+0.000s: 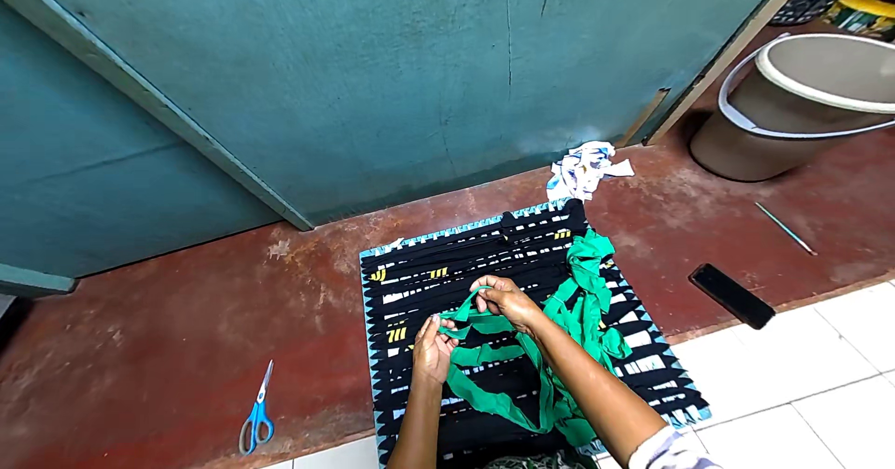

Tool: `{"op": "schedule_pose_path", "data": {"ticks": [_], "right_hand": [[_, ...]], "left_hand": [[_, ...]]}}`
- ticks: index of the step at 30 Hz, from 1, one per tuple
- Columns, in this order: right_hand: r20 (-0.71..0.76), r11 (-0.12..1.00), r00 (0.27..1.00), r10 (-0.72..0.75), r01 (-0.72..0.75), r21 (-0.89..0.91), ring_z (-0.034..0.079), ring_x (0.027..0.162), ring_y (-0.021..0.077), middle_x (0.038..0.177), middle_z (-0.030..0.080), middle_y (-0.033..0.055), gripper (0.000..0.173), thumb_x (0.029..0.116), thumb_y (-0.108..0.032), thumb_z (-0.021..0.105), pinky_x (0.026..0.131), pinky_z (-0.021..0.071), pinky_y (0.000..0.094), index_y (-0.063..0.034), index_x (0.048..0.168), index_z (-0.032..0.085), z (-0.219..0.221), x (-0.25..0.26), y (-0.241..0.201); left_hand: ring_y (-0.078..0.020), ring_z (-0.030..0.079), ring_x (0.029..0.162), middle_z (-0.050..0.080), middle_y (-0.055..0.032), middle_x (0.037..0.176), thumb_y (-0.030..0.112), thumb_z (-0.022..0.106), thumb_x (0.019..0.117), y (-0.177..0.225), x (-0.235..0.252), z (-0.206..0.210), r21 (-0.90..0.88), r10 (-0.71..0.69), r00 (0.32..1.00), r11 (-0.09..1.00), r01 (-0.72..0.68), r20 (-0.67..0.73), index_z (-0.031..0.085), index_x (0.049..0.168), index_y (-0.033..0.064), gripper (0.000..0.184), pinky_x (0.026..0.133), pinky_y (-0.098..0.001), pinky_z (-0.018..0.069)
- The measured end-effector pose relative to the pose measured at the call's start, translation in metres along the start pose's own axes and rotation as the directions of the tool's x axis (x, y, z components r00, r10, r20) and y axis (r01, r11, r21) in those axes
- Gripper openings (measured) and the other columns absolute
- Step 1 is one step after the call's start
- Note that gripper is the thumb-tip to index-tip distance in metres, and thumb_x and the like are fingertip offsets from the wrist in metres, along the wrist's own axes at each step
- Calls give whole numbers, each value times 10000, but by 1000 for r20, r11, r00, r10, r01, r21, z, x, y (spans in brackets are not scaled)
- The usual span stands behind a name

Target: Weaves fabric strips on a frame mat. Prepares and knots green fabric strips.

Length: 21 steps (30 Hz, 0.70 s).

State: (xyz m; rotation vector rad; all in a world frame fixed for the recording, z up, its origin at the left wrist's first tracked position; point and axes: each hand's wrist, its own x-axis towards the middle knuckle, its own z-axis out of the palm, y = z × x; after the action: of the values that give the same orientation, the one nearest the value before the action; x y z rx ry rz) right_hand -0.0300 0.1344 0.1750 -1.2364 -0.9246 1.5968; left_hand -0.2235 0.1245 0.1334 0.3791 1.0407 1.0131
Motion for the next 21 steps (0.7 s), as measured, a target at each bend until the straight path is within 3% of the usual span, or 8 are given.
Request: {"op": "schedule_pose_path", "data": {"ticks": [4, 11, 18, 21], "right_hand": [[61, 999, 998, 31, -29, -46, 420, 508, -17, 665, 569, -55, 210, 1051, -10, 396, 501, 345, 153, 13, 1065, 604, 1, -1, 0], [112, 996, 994, 5, -16, 93, 537, 583, 15, 701, 615, -47, 191, 1009, -14, 410, 578, 454, 174, -41, 997, 598, -7, -2, 8], [246, 999, 969, -30, 35, -17, 555, 636, -21, 755, 654, -92, 187, 946, -31, 505, 620, 465, 165, -84, 907, 680, -19, -3, 11], [156, 999, 987, 43, -38, -35, 520, 578, 3, 707, 603, -63, 163, 978, -6, 491, 572, 447, 175, -50, 924, 639, -15, -1, 6]], "left_hand": [[-110, 630, 557, 654, -15, 684, 175, 266, 1119, 6, 6, 1, -122, -26, 999, 992, 23, -23, 565, 872, 96, 396, 549, -250, 557], [-47, 502, 449, 631, 5, 679, 225, 267, 1123, 13, 12, -1, -192, -76, 996, 979, 67, -41, 563, 813, 112, 443, 438, -176, 447], [-45, 493, 439, 628, 5, 668, 231, 272, 1126, 16, 16, -1, -142, -97, 993, 986, 87, -62, 556, 823, 105, 434, 425, -170, 428], [-45, 492, 444, 627, 0, 678, 213, 274, 1125, 21, 15, 2, -142, -61, 996, 989, 51, -62, 555, 842, 101, 414, 428, -166, 429]]}}
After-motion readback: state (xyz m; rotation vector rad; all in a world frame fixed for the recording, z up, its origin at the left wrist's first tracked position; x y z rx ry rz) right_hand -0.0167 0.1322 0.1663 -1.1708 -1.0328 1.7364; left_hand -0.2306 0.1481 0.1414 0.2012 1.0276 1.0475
